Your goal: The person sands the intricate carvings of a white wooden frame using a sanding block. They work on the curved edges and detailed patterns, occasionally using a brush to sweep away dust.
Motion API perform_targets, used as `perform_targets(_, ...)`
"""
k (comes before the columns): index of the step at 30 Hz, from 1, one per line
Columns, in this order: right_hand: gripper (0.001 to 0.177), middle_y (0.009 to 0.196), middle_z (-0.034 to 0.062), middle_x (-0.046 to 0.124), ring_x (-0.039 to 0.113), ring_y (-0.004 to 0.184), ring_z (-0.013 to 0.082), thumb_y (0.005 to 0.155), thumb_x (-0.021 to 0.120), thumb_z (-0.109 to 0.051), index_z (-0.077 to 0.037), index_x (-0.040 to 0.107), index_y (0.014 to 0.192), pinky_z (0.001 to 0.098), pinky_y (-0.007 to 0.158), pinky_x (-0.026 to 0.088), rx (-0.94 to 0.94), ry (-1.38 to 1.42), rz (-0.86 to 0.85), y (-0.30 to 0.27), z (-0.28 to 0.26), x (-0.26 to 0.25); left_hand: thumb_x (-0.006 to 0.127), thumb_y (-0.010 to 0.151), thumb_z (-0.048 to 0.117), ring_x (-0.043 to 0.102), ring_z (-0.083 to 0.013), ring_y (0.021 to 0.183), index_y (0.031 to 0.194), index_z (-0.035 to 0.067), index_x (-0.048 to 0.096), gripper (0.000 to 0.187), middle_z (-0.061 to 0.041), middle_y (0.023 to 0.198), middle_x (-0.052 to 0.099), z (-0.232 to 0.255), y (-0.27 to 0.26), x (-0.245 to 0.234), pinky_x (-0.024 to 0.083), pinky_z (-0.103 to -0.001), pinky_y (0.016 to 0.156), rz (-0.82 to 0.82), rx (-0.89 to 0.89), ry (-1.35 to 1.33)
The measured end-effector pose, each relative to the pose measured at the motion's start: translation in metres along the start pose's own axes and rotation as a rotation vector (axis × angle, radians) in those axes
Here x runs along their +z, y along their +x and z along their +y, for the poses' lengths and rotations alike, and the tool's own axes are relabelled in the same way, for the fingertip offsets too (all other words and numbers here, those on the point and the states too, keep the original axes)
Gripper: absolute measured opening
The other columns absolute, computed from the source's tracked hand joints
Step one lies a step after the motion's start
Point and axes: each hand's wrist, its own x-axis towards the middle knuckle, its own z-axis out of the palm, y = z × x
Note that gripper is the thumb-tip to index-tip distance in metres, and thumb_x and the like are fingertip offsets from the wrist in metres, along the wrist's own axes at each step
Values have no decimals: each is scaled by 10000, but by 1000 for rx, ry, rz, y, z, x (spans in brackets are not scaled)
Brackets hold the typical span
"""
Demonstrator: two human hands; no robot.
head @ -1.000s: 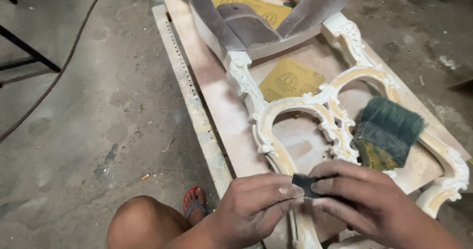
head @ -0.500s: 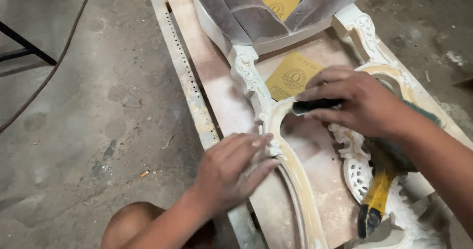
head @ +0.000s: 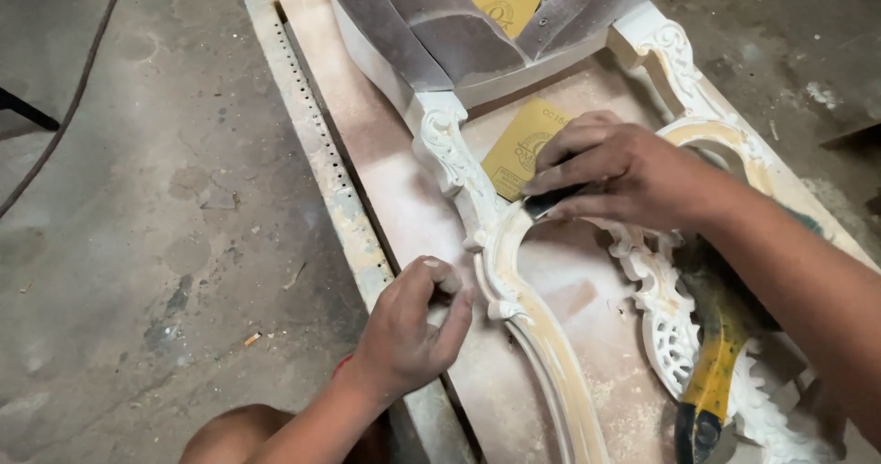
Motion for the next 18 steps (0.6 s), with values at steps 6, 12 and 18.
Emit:
perform_targets(6, 383, 1130, 7, 728, 649, 1060, 178, 850, 789, -272, -182, 752, 1221, 382, 1021, 419, -24, 46, 0, 1, -1, 3, 632, 964, 74, 612, -289, 848, 1018, 5, 455, 198, -162, 942, 577, 3, 2, 0, 504, -366, 750, -88, 58, 24)
perform_targets(12, 328, 1082, 18, 774, 677, 997, 180, 885, 777, -258, -159, 737, 1196, 301, 888, 501, -103, 76, 47, 5, -6, 10, 643, 955, 73, 637, -336, 914, 1136, -41, 499, 258, -196, 1038, 628, 2, 3, 0, 525, -407, 827, -115, 104, 48)
perform_targets(18, 322, 1063, -32, 778, 666, 1009, 155, 874, 771, -293, -188, 752, 1177, 316, 959, 449, -5, 116, 15, 10, -13, 5, 639, 952, 60, 580, -306, 824, 1076, -9, 490, 206, -151, 944, 584, 1, 3, 0, 478, -386, 745, -142, 83, 54)
